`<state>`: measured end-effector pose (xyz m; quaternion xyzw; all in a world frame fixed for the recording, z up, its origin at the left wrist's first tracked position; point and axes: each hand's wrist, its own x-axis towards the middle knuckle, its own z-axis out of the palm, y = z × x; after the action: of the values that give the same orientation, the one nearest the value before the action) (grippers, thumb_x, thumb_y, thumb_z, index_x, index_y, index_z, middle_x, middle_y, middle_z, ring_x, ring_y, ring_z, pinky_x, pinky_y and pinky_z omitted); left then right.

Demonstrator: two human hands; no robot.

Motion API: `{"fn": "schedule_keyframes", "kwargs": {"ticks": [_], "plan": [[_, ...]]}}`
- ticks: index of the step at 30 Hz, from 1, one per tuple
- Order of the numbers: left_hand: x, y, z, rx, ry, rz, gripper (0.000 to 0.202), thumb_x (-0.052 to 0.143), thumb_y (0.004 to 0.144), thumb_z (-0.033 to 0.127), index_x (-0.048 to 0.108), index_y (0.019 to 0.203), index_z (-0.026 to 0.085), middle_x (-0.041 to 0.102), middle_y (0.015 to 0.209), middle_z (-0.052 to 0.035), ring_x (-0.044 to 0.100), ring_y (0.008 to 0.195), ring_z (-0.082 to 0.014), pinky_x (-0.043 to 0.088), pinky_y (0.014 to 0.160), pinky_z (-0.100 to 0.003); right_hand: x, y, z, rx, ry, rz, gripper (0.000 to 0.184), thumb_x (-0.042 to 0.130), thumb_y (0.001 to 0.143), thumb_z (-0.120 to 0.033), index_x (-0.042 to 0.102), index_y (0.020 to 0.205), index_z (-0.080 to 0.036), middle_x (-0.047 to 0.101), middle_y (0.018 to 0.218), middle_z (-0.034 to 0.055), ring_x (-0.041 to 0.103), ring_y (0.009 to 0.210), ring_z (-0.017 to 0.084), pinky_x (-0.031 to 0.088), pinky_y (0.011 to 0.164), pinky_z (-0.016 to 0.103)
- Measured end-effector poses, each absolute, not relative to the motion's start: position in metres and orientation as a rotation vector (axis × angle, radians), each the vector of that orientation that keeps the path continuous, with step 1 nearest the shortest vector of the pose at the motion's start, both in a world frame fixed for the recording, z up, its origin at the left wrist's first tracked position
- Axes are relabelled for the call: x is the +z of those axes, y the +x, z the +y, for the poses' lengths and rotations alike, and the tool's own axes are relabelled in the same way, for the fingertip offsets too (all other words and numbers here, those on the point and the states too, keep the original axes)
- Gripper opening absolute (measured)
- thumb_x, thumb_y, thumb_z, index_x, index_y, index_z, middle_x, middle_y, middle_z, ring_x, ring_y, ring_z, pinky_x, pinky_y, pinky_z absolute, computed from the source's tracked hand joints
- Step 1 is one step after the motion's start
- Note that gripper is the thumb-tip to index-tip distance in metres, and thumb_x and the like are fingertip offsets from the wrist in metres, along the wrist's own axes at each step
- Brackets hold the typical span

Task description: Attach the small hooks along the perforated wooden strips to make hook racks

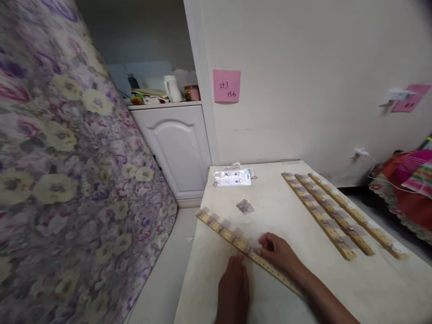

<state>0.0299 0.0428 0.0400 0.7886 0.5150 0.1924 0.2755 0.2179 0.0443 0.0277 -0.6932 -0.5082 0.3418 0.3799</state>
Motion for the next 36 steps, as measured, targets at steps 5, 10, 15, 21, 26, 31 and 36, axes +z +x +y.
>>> {"fn": "schedule_keyframes", "kwargs": {"ticks": [5,10,15,21,26,31,36], "plan": [[0.032,0.030,0.044,0.500,2.184,1.374,0.029,0.029,0.090,0.020,0.056,0.103,0.017,0.060,0.099,-0.0085,0.059,0.088,-0.0181,0.045,0.079,-0.029,0.031,0.218,0.009,0.741,-2.024,-1.380,0.036,0.071,0.059,-0.035,0.054,0.088,-0.023,0.061,0.079,-0.0015,0.056,0.071,0.017,0.038,0.062,0.026],[0.028,0.031,0.044,0.509,2.222,1.377,0.028,0.030,0.091,0.021,0.056,0.096,0.019,0.059,0.095,-0.0073,0.059,0.084,-0.0171,0.046,0.076,-0.027,0.037,0.209,-0.008,0.577,-2.047,-1.493,0.023,0.064,0.062,-0.026,0.052,0.081,-0.023,0.059,0.087,0.0004,0.055,0.083,0.019,0.038,0.070,0.028],[0.031,0.032,0.044,0.494,2.223,1.382,0.026,0.029,0.091,0.021,0.055,0.092,0.019,0.058,0.092,-0.0061,0.058,0.083,-0.0174,0.045,0.076,-0.028,0.037,0.204,-0.006,0.497,-2.065,-1.484,0.013,0.057,0.067,-0.024,0.049,0.076,-0.022,0.057,0.083,0.0008,0.054,0.081,0.019,0.038,0.069,0.029],[0.032,0.033,0.044,0.453,2.229,1.388,0.026,0.029,0.091,0.019,0.055,0.090,0.019,0.057,0.093,-0.0059,0.057,0.082,-0.0164,0.044,0.075,-0.027,0.034,0.200,0.003,0.478,-2.062,-1.430,0.014,0.061,0.066,-0.026,0.048,0.072,-0.024,0.058,0.080,0.0011,0.054,0.079,0.020,0.038,0.066,0.029],[0.033,0.033,0.044,0.462,2.226,1.371,0.026,0.029,0.091,0.017,0.055,0.089,0.019,0.057,0.093,-0.0060,0.057,0.083,-0.0165,0.044,0.075,-0.027,0.031,0.197,0.017,0.481,-2.070,-1.399,0.017,0.064,0.064,-0.028,0.049,0.070,-0.024,0.059,0.080,0.0014,0.054,0.079,0.021,0.038,0.064,0.030],[0.033,0.034,0.044,0.452,2.238,1.372,0.025,0.030,0.090,0.016,0.055,0.090,0.019,0.057,0.094,-0.0056,0.057,0.085,-0.0162,0.043,0.076,-0.026,0.031,0.190,0.026,0.481,-2.080,-1.400,0.017,0.064,0.065,-0.029,0.049,0.070,-0.023,0.058,0.081,0.0022,0.054,0.079,0.021,0.038,0.065,0.030],[0.035,0.033,0.042,0.459,2.228,1.376,0.026,0.028,0.090,0.016,0.054,0.086,0.020,0.056,0.092,-0.0054,0.057,0.083,-0.0161,0.043,0.074,-0.027,0.030,0.189,0.023,0.524,-2.021,-1.408,0.019,0.066,0.064,-0.030,0.052,0.074,-0.024,0.059,0.085,0.0024,0.054,0.083,0.022,0.039,0.068,0.030]]}}
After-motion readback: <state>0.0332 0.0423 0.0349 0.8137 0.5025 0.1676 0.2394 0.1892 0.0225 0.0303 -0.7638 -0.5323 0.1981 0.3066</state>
